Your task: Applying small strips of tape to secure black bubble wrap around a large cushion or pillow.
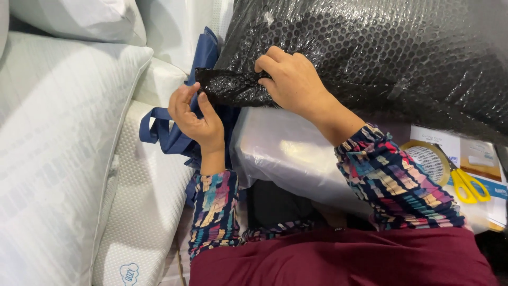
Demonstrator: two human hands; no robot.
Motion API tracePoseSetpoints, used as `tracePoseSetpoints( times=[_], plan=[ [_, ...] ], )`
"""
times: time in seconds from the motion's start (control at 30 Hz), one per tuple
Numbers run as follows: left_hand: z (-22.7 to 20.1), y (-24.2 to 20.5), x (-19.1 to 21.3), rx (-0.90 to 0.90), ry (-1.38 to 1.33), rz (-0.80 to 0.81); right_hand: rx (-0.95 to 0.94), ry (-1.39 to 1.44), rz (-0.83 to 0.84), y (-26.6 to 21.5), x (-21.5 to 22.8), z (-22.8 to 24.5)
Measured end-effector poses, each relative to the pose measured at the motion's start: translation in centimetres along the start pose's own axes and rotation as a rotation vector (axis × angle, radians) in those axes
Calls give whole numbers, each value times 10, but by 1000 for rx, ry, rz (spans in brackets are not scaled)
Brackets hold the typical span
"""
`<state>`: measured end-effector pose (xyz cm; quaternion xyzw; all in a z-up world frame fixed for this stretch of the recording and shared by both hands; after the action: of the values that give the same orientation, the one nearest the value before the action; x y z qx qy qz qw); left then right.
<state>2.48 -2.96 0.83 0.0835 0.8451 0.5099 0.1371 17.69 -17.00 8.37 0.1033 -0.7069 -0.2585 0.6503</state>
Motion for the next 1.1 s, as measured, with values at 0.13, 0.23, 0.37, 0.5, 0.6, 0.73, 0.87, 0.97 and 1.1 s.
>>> tracePoseSetpoints(
  times=[0.13,0.23,0.37,0.5,0.6,0.73,0.87,0.97,1.1],
  plan=[
    [-15,8,-14,19,92,153,-20,24,31,1,0,0],
    [-4,11,-22,153,-110,210,-21,28,19,-1,0,0],
    [6,22,-28,367,-237,269,-10,51,4,1,5,-1],
    [26,20,-31,570,-466,354,-51,118,59,0,8,-3],
    [27,30,-40,540,-327,439,-41,117,43,2,10,-1],
    [19,38,-44,483,-286,527,-45,108,29,2,8,-2],
    [26,35,-51,454,-212,519,-69,180,-19,5,16,-1],
    [29,32,-51,455,-160,459,-70,236,-39,4,14,-2],
    [40,31,-50,376,-132,394,5,155,-215,4,32,6]
  ],
)
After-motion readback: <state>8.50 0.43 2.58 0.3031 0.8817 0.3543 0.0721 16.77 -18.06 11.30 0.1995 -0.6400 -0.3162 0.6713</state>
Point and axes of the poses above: each hand's wrist, its own y-axis towards the middle knuckle, its own x-axis out of the back of the hand, z = x × y, the point moved 7 cm from there along y, towards the middle knuckle, and after that the axes turned 3 degrees about z, right-handed, at the moved point
